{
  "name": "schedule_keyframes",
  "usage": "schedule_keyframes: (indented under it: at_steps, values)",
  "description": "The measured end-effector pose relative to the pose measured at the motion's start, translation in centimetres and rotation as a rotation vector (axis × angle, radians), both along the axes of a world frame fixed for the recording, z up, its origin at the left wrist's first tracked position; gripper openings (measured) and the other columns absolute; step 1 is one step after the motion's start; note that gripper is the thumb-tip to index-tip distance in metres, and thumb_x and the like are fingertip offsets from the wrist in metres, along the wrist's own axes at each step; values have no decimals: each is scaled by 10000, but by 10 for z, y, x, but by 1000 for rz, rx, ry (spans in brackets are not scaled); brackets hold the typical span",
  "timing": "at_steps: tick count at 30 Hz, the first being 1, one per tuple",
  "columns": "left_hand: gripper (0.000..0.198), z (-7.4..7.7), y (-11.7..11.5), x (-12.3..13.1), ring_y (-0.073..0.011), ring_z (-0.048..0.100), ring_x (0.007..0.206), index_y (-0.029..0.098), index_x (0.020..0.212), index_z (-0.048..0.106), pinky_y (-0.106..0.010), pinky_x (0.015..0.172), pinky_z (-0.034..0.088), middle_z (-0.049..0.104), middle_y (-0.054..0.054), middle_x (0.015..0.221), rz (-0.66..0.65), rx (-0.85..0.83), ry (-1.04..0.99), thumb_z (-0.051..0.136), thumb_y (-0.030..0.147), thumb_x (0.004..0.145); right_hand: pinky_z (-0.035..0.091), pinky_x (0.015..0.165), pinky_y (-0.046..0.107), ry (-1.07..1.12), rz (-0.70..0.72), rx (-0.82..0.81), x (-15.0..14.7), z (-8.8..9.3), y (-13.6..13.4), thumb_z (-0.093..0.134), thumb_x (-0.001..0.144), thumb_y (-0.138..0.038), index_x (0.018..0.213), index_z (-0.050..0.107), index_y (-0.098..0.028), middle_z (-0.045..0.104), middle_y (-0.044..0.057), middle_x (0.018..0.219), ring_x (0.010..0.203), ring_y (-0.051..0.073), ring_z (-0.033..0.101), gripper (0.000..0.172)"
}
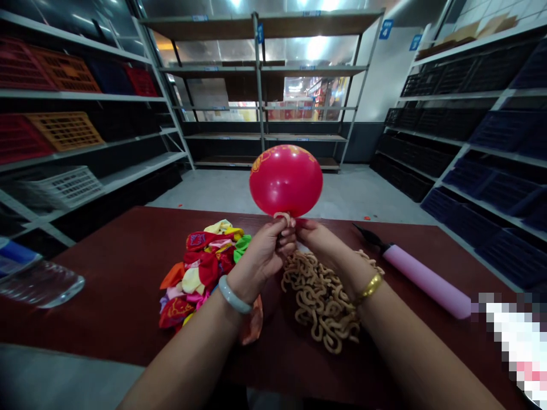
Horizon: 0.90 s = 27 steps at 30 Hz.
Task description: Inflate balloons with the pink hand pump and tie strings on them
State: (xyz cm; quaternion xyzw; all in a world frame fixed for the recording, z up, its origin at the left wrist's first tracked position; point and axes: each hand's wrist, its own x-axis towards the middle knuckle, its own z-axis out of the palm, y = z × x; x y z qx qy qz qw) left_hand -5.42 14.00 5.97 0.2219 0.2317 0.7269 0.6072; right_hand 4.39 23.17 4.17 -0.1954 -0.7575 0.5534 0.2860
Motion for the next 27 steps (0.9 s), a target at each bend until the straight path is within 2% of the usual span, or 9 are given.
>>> schedule_keyframes:
  at_steps: [3,6,10,14,16,18,21,24,27]
  values:
    - [162,3,-3,-1,-20,313,457,128,729,517,-122,395,193,343,61,585,-124,-14,-129,670,140,783,574,725,349,71,130,-235,-8,1,-3,574,823,-423,1013,669,-209,723,70,929,785,179,676,301]
    - [165,3,-3,-5,-21,319,448,138,711,489,-113,386,197,333,59,583,-208,-64,-208,621,109,805,578,721,359,152,211,-508,-7,4,-2,692,743,-415,893,652,-216,701,51,938,767,172,651,253]
    - [123,1,-3,-9,-13,300,435,131,737,512,-111,387,182,335,64,584,-246,-85,-129,615,100,795,540,652,282,199,139,-523,-1,2,0,813,616,-313,707,598,-206,644,7,796,694,129,585,257]
    - [153,-2,-1,-12,-18,285,439,139,700,505,-138,404,166,354,64,574,-89,-72,99,653,117,729,351,458,204,182,-57,-340,7,-1,1,790,672,-365,820,652,-189,550,-27,702,554,67,417,268]
    - [162,-6,3,-13,-25,280,436,146,667,498,-156,409,155,362,63,558,61,-88,224,652,149,715,254,424,204,186,-144,-290,11,0,0,769,701,-385,861,678,-184,536,-32,686,528,58,357,273]
    - [188,-11,9,-13,-31,278,426,151,631,495,-173,414,164,361,65,533,239,-123,350,654,198,719,267,440,219,161,-198,-220,14,3,-4,753,724,-390,851,702,-186,550,-29,665,526,69,373,245]
    - [299,-19,16,-14,-40,262,416,161,574,474,-199,423,182,346,70,498,410,-160,479,671,311,743,431,601,285,88,-306,224,16,7,-14,684,804,-376,839,733,-205,620,3,703,629,131,520,181]
    - [350,-24,19,-12,-55,319,460,149,577,522,-205,463,252,412,52,515,472,-117,570,674,399,770,473,822,359,87,-430,730,16,9,-27,636,850,-318,856,728,-211,668,56,894,854,195,602,142]
    - [332,-25,17,-9,-84,442,582,136,646,612,-209,574,364,534,16,618,483,-20,636,671,429,789,485,854,360,139,-432,868,16,11,-35,623,856,-268,855,694,-206,647,76,968,927,203,599,94]
